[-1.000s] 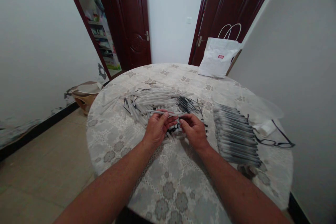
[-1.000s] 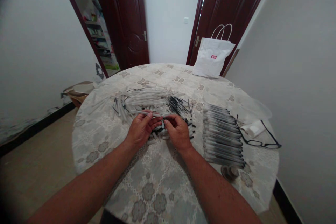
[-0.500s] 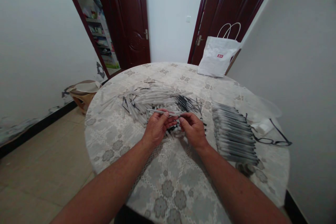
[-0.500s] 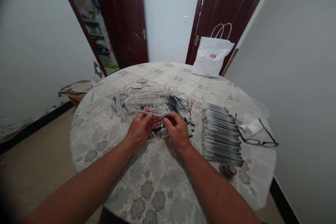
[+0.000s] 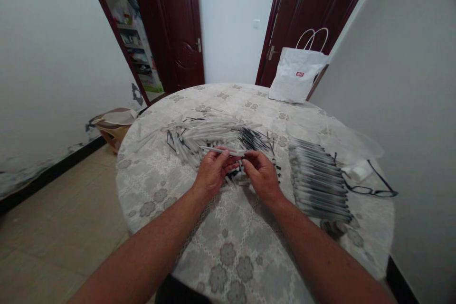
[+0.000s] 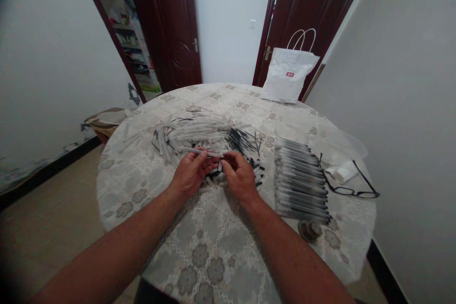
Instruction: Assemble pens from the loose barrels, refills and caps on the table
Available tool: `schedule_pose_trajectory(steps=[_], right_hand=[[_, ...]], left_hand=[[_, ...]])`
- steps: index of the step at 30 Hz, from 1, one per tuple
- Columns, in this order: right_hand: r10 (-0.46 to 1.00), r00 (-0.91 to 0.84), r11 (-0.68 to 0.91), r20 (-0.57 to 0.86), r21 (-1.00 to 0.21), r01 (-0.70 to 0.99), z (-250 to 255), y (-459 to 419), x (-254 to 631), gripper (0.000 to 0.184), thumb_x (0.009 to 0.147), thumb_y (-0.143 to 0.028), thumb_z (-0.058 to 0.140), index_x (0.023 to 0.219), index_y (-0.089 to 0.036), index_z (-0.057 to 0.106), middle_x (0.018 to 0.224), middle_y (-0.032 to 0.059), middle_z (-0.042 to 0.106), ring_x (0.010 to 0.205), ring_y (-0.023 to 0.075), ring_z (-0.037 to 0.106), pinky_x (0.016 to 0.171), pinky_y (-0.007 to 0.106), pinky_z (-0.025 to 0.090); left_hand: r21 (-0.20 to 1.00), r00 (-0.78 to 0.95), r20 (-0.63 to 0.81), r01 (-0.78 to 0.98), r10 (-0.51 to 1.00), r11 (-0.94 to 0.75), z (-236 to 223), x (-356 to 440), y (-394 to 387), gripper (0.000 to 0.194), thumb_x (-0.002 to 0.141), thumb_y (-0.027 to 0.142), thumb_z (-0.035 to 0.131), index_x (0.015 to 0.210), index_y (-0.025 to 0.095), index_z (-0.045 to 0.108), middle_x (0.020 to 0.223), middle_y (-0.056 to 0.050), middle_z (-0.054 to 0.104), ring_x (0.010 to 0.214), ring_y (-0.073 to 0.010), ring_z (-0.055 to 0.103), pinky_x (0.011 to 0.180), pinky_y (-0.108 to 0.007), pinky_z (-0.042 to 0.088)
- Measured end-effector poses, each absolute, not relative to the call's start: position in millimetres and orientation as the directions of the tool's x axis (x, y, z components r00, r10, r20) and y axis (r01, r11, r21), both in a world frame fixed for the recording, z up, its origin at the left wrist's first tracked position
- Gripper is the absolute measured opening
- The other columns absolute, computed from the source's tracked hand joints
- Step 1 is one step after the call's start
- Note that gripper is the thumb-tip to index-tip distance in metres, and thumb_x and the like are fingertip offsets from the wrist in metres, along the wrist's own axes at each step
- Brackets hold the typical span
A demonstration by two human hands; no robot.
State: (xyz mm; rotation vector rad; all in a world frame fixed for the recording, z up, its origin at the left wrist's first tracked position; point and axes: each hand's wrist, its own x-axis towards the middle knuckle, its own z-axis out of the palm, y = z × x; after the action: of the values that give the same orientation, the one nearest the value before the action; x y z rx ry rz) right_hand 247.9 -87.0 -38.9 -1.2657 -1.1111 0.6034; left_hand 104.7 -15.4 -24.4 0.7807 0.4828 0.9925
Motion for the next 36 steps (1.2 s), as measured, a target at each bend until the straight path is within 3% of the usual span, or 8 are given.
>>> schedule_pose_trajectory(steps=[3, 20, 26, 30, 34, 36], right_hand=[[0.852, 0.422, 0.246, 0.310, -0.948, 0.199, -38.9, -86.3, 246.3, 0.021, 0.088, -0.038, 0.068, 0.101, -0.021, 0.068, 0.083, -0.0001, 0.067, 0.068, 0.0139, 0.058, 0.061, 0.026, 0.047], [0.844, 0.421, 0.245, 0.332, -0.937, 0.248, -42.5, -86.2, 250.0, 0.022, 0.088, -0.036, 0.070, 0.104, -0.021, 0.071, 0.085, 0.0014, 0.070, 0.070, 0.0151, 0.062, 0.063, 0.027, 0.048], [0.820, 0.397, 0.283, 0.413, -0.894, 0.346, -40.3, -87.5, 250.9, 0.018, 0.089, -0.034, 0.068, 0.102, -0.022, 0.071, 0.095, 0.0039, 0.072, 0.081, 0.0176, 0.065, 0.070, 0.028, 0.050], [0.833, 0.403, 0.212, 0.380, -0.891, 0.402, -35.3, -90.0, 252.4, 0.024, 0.092, -0.042, 0.066, 0.099, -0.021, 0.073, 0.080, 0.0016, 0.070, 0.069, 0.0164, 0.062, 0.064, 0.027, 0.047], [0.863, 0.386, 0.137, 0.326, -0.886, 0.442, -33.9, -91.8, 254.4, 0.042, 0.099, -0.051, 0.053, 0.074, -0.020, 0.066, 0.059, -0.0013, 0.059, 0.056, 0.0146, 0.054, 0.056, 0.027, 0.040], [0.867, 0.385, 0.139, 0.315, -0.897, 0.420, -34.6, -92.7, 254.8, 0.046, 0.102, -0.051, 0.044, 0.075, -0.020, 0.063, 0.059, -0.0015, 0.058, 0.054, 0.0142, 0.053, 0.055, 0.027, 0.039]], left_hand=[[0.772, 0.477, -0.017, -0.553, 0.879, 0.315, -24.5, 104.5, -15.6, 0.038, 0.077, 0.033, 0.085, 0.099, 0.018, 0.057, 0.096, -0.005, 0.076, 0.091, -0.0222, 0.076, 0.079, -0.034, 0.061], [0.815, 0.469, -0.015, -0.506, 0.883, 0.283, -26.6, 105.7, -15.1, 0.038, 0.075, 0.035, 0.086, 0.096, 0.017, 0.062, 0.092, -0.005, 0.075, 0.083, -0.0191, 0.074, 0.073, -0.031, 0.062], [0.836, 0.467, -0.011, -0.481, 0.884, 0.265, -26.3, 105.8, -16.4, 0.035, 0.075, 0.033, 0.085, 0.097, 0.017, 0.064, 0.093, -0.006, 0.076, 0.083, -0.0194, 0.075, 0.072, -0.031, 0.062], [0.840, 0.483, -0.021, -0.466, 0.875, 0.278, -25.5, 104.8, -15.8, 0.034, 0.075, 0.033, 0.085, 0.096, 0.017, 0.065, 0.089, -0.005, 0.075, 0.082, -0.0192, 0.075, 0.073, -0.031, 0.062], [0.845, 0.511, -0.033, -0.445, 0.859, 0.297, -25.5, 105.1, -16.3, 0.034, 0.075, 0.033, 0.086, 0.097, 0.016, 0.065, 0.087, -0.006, 0.076, 0.080, -0.0190, 0.075, 0.074, -0.032, 0.062], [0.842, 0.500, -0.037, -0.451, 0.865, 0.297, -26.2, 105.7, -16.4, 0.035, 0.074, 0.033, 0.086, 0.097, 0.016, 0.065, 0.086, -0.006, 0.076, 0.079, -0.0190, 0.074, 0.074, -0.032, 0.062]])
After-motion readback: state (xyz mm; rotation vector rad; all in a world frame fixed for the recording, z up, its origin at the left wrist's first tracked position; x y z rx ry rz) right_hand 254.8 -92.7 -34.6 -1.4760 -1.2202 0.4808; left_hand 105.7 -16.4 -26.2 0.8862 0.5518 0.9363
